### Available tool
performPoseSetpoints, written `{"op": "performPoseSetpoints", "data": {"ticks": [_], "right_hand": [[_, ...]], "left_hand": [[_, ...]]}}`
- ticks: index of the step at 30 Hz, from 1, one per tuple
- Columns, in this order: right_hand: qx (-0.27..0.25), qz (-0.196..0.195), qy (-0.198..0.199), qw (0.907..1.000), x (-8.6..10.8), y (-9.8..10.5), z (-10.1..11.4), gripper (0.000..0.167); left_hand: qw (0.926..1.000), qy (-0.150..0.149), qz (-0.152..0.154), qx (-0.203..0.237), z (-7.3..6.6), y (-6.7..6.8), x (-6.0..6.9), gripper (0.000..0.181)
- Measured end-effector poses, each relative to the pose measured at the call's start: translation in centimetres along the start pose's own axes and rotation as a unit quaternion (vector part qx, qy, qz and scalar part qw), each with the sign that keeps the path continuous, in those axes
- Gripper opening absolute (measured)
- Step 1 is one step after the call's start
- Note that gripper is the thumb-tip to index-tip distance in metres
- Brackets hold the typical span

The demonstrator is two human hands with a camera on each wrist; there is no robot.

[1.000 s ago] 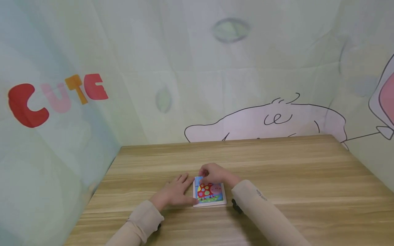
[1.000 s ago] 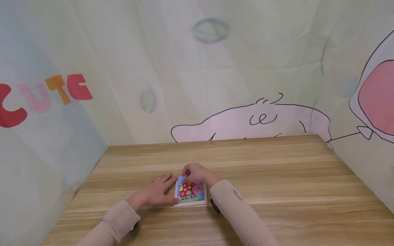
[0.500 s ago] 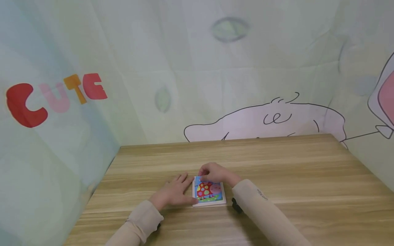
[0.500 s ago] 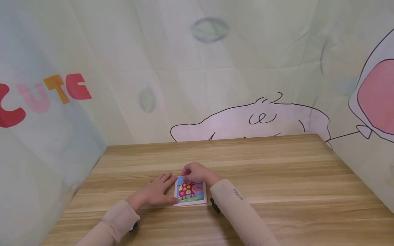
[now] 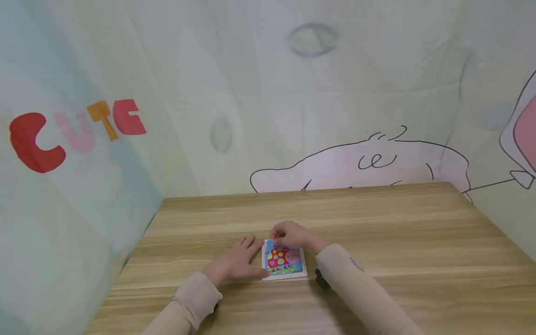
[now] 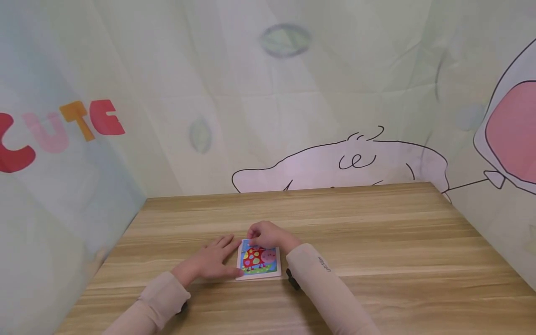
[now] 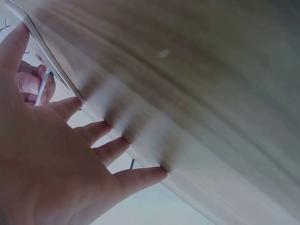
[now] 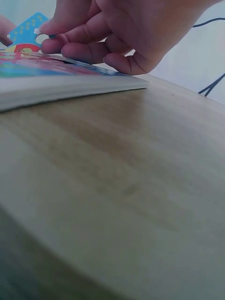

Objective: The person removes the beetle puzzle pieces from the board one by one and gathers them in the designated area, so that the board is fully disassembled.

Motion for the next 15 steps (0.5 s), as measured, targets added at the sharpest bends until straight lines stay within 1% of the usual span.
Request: {"op": "performPoseSetpoints", "data": {"ticks": [7,10,15], "right_hand": [[0.003,0.006,0.006,1.0000,0.07,-0.08,-0.03,0.005],[-0.006,0.008,0.001,1.0000,0.10,-0.02,-0.09,0.002],[-0.020,0.005,-0.005,0.9998,0.06,0.16,-0.41,0.003]], "left_hand": [[1.0000,0.002,0.004,0.008,-0.11,-0.05,0.08,0.092],[1.0000,0.001,0.003,0.007,-0.14,-0.03,0.11,0.092],[1.0000,0.005,0.002,0.002,-0.03,-0.04,-0.01,0.092]]}}
Point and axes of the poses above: each hand's wrist, its own x-axis away from the middle knuckle, its own y-axis out of the back of the hand, z = x × y, the point moved 4 cm from there along -x, towards the middle knuckle, and after that the axes turned 8 degrees about z, right-handed, at the moved point
